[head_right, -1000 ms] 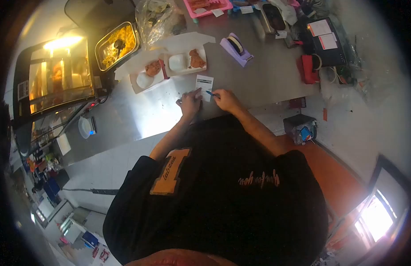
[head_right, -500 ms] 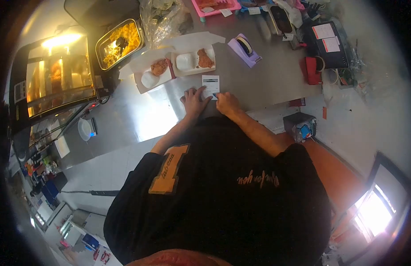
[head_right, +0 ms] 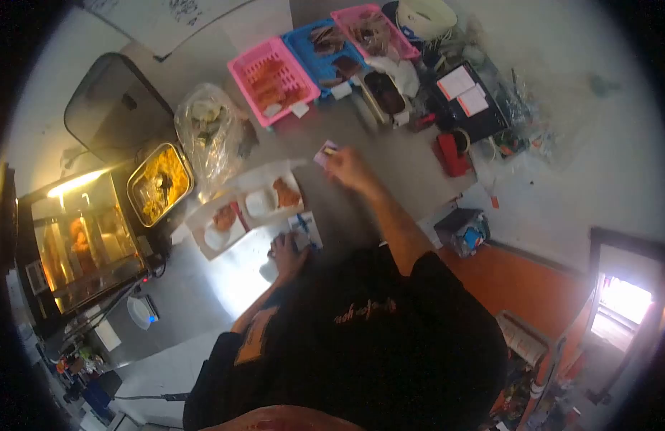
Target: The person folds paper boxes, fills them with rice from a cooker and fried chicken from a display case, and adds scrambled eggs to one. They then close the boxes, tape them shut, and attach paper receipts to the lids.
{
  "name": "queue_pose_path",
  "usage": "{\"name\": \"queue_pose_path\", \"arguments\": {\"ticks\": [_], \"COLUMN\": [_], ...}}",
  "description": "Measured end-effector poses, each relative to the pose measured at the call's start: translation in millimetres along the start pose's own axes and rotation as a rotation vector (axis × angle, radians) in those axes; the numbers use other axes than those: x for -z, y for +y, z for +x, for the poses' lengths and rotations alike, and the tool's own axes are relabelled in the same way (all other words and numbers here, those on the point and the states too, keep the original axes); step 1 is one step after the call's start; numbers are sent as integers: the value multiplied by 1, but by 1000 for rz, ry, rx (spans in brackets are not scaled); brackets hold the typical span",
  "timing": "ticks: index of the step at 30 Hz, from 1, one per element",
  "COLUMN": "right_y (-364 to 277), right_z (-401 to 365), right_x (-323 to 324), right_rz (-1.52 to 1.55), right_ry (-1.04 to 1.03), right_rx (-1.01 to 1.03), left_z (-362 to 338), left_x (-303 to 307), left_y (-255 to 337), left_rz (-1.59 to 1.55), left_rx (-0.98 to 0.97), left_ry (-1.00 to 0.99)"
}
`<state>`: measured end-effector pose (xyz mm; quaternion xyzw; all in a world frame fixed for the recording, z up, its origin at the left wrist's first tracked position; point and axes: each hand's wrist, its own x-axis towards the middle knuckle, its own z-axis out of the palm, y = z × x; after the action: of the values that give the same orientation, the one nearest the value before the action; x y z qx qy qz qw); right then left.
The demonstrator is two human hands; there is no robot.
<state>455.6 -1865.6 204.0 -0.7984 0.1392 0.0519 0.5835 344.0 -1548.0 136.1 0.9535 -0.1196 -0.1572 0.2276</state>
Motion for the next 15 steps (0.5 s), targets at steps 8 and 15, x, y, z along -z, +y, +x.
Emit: {"name": "queue_pose_path", "arguments": {"ticks": [8,15], "right_y": [-68,-55], "right_z": [303,350], "right_x": [215,234], "right_rz": [-1221,-1365], "right_ry": [466,345], "right_rx": [213,270], "left_z": [2,-13], "left_x": [-9,-28], "left_y": [11,20], "left_rz": [-147,-106], "left_rx": [242,332], "left_ry": [29,143]}}
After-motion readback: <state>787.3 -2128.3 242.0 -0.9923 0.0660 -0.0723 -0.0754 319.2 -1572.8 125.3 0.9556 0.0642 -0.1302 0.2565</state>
